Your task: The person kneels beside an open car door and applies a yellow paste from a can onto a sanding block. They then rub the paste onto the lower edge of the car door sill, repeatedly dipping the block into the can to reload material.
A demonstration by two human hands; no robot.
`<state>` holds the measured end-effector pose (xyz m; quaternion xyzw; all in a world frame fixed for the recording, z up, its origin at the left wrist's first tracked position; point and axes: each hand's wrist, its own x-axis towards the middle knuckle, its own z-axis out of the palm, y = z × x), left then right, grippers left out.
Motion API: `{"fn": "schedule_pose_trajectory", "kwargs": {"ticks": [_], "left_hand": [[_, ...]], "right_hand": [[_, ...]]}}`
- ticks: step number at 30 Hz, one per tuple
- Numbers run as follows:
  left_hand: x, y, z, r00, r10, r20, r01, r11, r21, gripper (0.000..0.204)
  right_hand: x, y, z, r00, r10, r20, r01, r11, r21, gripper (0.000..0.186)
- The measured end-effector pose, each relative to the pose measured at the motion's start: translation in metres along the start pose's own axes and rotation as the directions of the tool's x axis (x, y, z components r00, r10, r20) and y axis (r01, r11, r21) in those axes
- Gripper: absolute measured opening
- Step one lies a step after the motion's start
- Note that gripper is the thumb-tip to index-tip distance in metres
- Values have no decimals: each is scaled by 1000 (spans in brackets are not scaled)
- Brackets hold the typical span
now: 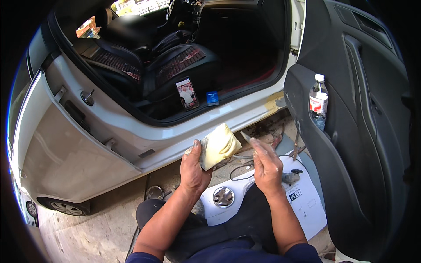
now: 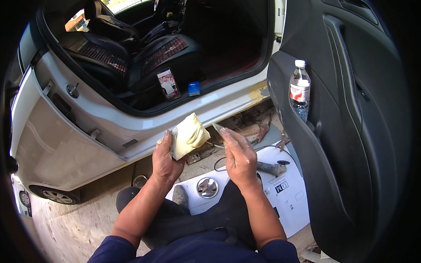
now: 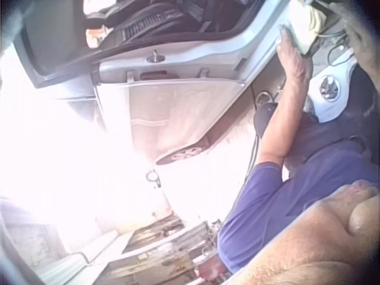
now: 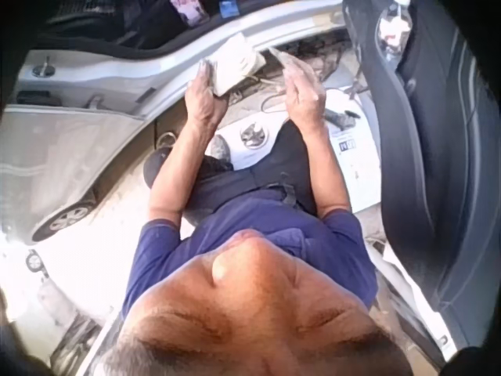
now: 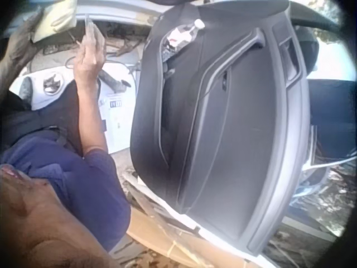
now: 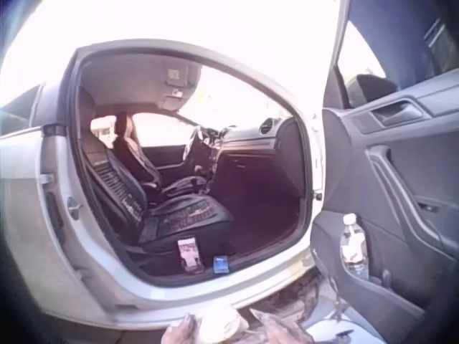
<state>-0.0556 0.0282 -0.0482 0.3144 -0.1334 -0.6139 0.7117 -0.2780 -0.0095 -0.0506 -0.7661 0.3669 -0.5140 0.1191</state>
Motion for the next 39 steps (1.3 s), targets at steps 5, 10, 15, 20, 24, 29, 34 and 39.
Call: {"fn": "schedule_pose_trajectory", "kwargs": {"ticks": [5, 10, 15, 20, 24, 29, 34, 39], "left_hand": [[-6, -11, 12, 998, 64, -11, -62, 991, 118, 40], [3, 1, 6, 985, 165, -59, -158, 982, 105, 43], [-4, 2, 4, 917, 383, 108, -355, 664, 658, 54], [-20, -5, 21, 806, 402, 435, -556, 262, 789, 43], [-17, -3, 15, 792, 446, 417, -542, 201, 816, 35], [-8, -8, 4, 821, 522, 230, -498, 460, 735, 43], [0, 1, 1, 987, 159, 16, -158, 958, 239, 37], [-5, -7, 8, 998, -48, -33, 49, 999, 18, 34]], "right_hand": [[3, -38, 14, 988, -157, 9, 156, 974, -164, 54], [-30, -40, 35, 973, -139, 184, 147, 989, -31, 51], [-7, -33, 13, 983, 181, -32, -167, 954, 250, 32], [-6, -32, 29, 952, 306, -15, -276, 876, 395, 34], [-25, -39, 38, 996, 34, 83, -51, 977, 206, 45], [-32, -23, 25, 978, 42, 202, -102, 950, 295, 42], [-10, -3, 11, 823, 565, -55, -254, 453, 854, 40], [5, -26, 29, 848, 522, 92, -242, 227, 943, 48]]}}
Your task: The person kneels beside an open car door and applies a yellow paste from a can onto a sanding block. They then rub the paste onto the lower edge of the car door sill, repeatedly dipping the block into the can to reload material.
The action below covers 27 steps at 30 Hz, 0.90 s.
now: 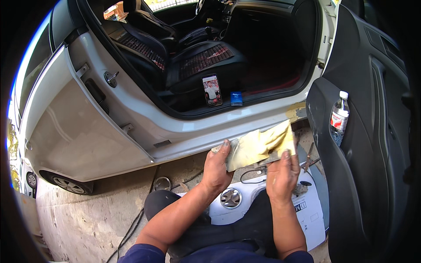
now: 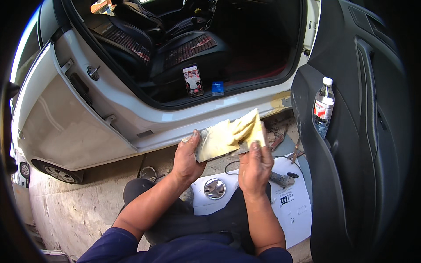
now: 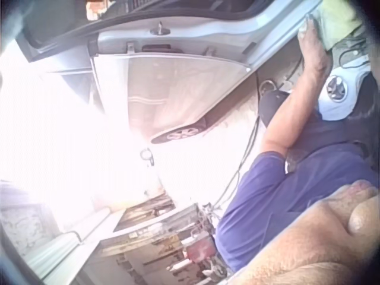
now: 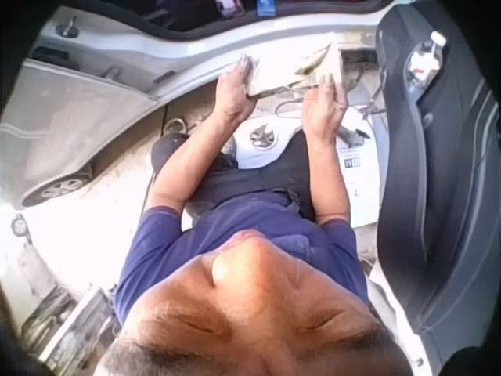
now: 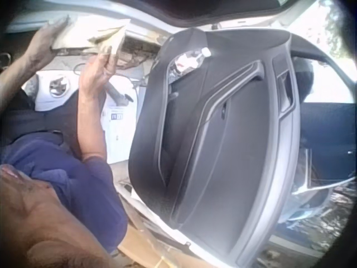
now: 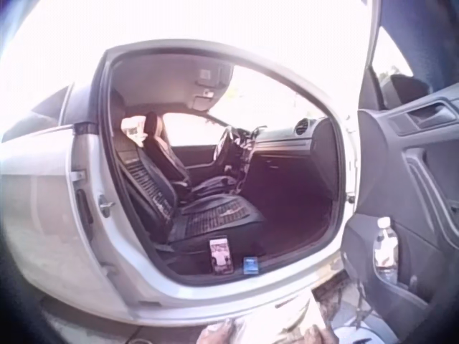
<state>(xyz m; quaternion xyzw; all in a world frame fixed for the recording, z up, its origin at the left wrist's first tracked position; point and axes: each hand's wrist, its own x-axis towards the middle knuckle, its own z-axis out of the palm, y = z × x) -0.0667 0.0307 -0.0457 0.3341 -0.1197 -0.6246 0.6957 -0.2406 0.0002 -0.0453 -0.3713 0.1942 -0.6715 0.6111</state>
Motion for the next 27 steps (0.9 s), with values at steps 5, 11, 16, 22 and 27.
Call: {"fn": "schedule_pose_trajectory", "kwargs": {"ticks": [5, 11, 16, 22, 27], "left_hand": [[4, 9, -7, 1000, -28, -11, 28, 998, -59, 33], [4, 10, 0, 1000, 3, 1, -3, 1000, -31, 40], [6, 4, -3, 995, 94, 26, -95, 995, 28, 44], [17, 18, -10, 961, 274, -26, -269, 956, 119, 39], [0, 12, -9, 841, 453, 296, -508, 474, 719, 45]], "right_hand": [[-2, 0, -22, 856, -195, 478, 513, 427, -745, 38], [10, -24, -11, 782, -309, 542, 604, 157, -782, 38], [-18, 4, 18, 735, -173, 656, 660, -40, -750, 50], [-30, 11, 0, 897, -71, 437, 408, 518, -752, 41], [2, -8, 1, 993, 67, -102, -103, 910, -402, 37]]}}
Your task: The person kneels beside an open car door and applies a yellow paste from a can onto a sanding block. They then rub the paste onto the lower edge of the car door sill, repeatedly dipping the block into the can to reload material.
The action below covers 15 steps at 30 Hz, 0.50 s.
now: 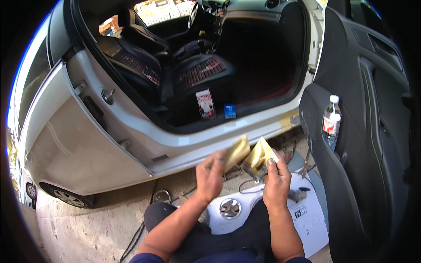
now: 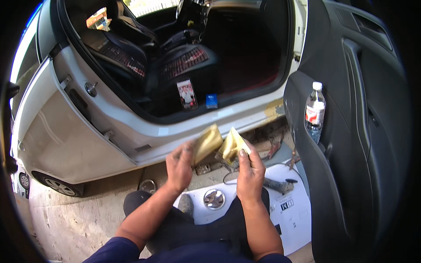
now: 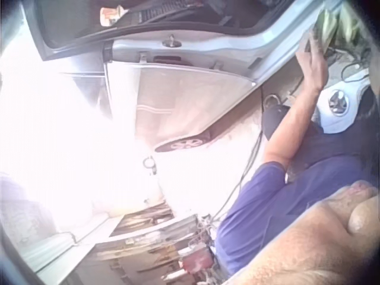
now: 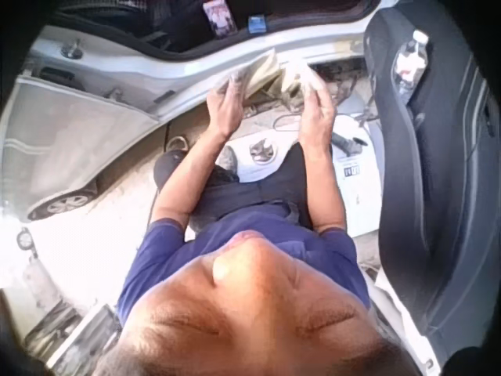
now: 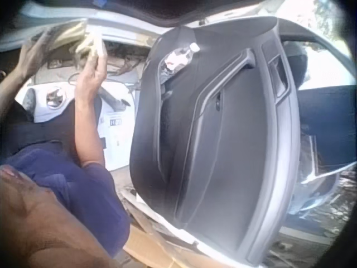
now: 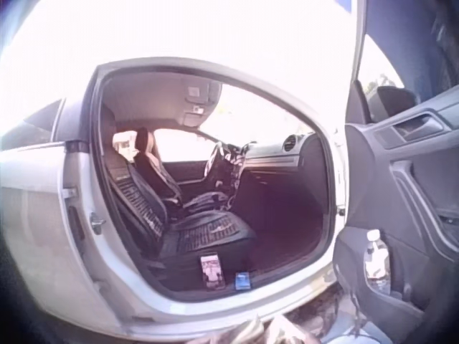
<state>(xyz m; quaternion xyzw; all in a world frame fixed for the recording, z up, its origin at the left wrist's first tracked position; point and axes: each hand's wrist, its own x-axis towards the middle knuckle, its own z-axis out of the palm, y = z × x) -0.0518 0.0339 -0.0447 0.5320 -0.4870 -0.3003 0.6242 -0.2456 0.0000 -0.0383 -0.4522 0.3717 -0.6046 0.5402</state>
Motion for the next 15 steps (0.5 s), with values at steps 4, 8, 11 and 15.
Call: {"fn": "schedule_pose_trajectory", "kwargs": {"ticks": [4, 8, 11, 15], "left_hand": [[0, 23, 6, 954, 218, 207, -253, 954, 161, 37], [0, 25, 5, 953, 232, 196, -273, 937, 218, 37], [0, 23, 3, 972, 177, 156, -214, 940, 267, 37], [4, 17, 2, 987, 151, 48, -158, 968, 193, 38]], "right_hand": [[7, -5, 7, 1000, -7, 19, 7, 1000, 11, 36], [-13, -4, 13, 982, -126, 141, 159, 955, -252, 35], [-18, 9, 12, 880, -360, 311, 466, 783, -413, 34], [-23, 14, 11, 778, -363, 513, 592, 698, -404, 35]]}}
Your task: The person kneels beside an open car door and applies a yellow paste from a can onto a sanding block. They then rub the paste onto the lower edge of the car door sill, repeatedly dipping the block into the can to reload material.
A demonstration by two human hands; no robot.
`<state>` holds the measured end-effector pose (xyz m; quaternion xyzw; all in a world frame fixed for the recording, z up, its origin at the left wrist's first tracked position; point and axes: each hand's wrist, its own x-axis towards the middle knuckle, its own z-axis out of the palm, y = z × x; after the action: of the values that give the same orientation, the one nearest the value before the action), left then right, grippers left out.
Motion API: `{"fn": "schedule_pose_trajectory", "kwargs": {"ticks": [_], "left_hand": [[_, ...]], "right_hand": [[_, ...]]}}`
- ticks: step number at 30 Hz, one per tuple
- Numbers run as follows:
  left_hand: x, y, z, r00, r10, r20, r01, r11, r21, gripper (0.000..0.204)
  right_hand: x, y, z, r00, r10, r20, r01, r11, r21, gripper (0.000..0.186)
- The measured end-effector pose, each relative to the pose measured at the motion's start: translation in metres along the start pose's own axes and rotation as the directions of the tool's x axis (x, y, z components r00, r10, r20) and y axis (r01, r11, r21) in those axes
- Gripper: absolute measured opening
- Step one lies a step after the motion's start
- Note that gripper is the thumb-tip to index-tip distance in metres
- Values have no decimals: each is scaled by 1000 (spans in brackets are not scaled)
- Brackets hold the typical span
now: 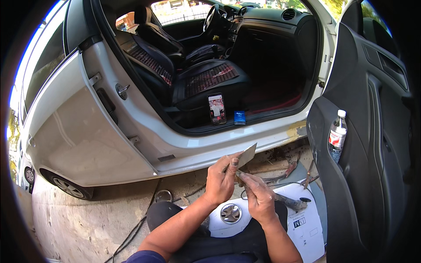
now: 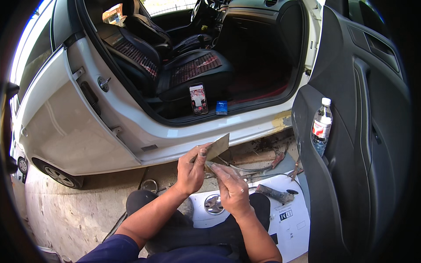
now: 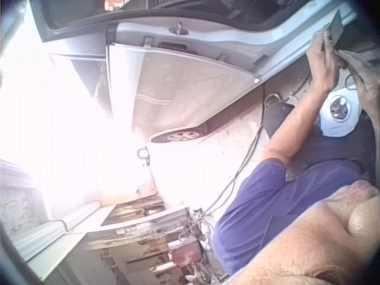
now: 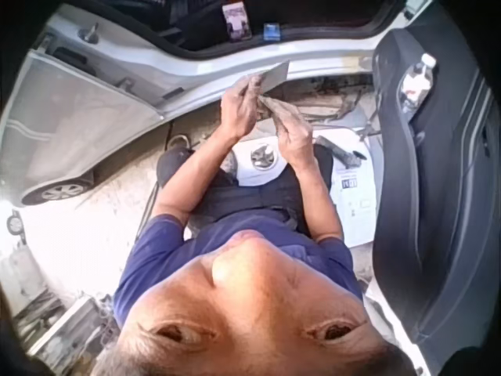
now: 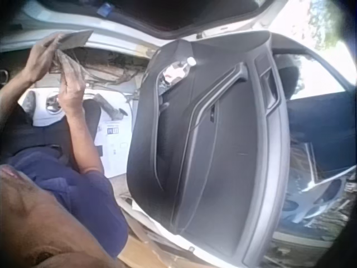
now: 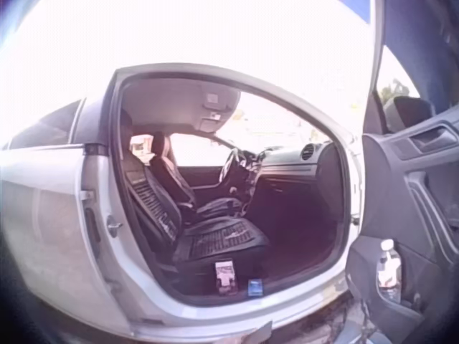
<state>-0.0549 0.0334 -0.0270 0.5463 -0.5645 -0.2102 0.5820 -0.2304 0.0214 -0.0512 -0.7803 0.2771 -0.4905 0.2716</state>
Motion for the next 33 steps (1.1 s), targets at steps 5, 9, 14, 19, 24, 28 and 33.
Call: {"fn": "schedule_pose_trajectory", "kwargs": {"ticks": [5, 9, 14, 19, 24, 28, 33], "left_hand": [[9, -7, -6, 935, -339, -107, 217, 783, -583, 47], [7, -13, -4, 809, -569, 145, 404, 359, -842, 41], [3, -11, 3, 807, -538, 244, 423, 239, -874, 42], [9, -14, -9, 811, -526, 255, 416, 212, -885, 45], [7, -12, -3, 801, -561, 209, 418, 274, -866, 47], [4, -17, 3, 817, -525, 239, 423, 263, -867, 49], [13, -21, -3, 825, -564, 40, 330, 423, -844, 45]], "right_hand": [[7, 7, -24, 997, 35, -62, -32, 999, 40, 32], [33, 11, -34, 862, 383, -331, -8, 664, 747, 40], [37, 0, 2, 900, 338, -277, -2, 637, 771, 49], [20, 23, -12, 987, -75, -145, 62, 994, -89, 37], [25, 9, -24, 935, -221, -278, 134, 944, -300, 36], [11, -6, 11, 978, -203, -47, 152, 847, -509, 44], [-3, 4, 9, 991, -129, -29, 118, 960, -253, 47]]}}
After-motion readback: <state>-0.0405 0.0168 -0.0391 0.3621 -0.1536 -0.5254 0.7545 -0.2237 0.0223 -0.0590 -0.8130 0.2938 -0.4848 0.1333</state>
